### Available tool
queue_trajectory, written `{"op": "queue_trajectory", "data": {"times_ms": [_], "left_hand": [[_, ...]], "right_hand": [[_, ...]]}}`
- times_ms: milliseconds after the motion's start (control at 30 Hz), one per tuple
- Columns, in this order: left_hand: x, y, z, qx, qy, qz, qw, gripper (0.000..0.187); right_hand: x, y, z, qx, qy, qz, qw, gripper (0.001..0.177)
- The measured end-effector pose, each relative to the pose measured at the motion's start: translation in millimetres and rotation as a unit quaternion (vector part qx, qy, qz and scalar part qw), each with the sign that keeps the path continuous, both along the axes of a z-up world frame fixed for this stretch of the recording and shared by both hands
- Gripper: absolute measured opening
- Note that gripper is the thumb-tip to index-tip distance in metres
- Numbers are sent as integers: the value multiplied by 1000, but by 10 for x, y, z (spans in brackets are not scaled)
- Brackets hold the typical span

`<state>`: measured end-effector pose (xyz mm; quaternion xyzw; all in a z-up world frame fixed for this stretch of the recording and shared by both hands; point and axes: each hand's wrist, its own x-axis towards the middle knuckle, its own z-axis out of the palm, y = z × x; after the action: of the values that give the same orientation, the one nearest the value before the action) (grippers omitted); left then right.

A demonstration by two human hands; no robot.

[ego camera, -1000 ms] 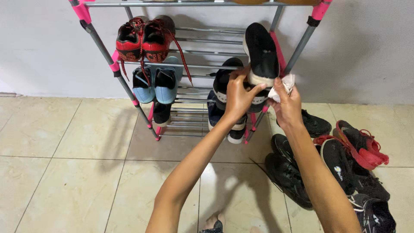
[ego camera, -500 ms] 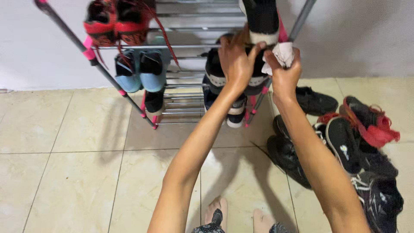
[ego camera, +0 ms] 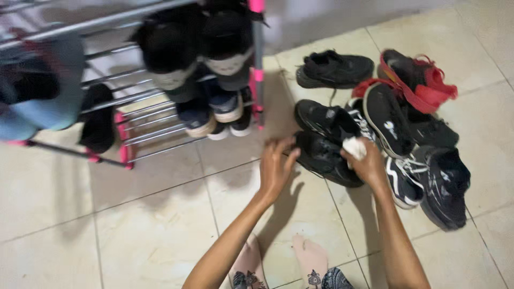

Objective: The person sits on the floor and wipes a black sneaker with a white cloth. They clean the sole, sides, and upper parts of the shoe, then place it on a metal shoe rack.

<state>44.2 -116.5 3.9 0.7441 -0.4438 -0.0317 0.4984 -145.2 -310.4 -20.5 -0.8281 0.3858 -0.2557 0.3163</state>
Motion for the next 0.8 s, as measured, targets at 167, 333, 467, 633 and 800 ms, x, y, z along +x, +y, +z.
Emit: {"op": "queue_trajectory", "data": {"times_ms": [167,333,467,633,800], "left_hand": [[-427,237,-1184,148,171,-44,973,31],[-608,531,-1774,183,241,-8,953,29],[-501,623,-1882,161,262,36,951,45],[-287,529,-1761,98,146,75,982,77],[-223,567,-1154,112,256,124,952,81]], "right_hand": [[-532,602,-530,195,142,-83,967,41],[-409,874,-581,-24,94,-69,993,36],[-470,964,-591,14,27,-124,992,26],[-626,1312,-675,123,-48,-97,987,28],[-611,1468,-716,105,-117,-69,985,30]]}}
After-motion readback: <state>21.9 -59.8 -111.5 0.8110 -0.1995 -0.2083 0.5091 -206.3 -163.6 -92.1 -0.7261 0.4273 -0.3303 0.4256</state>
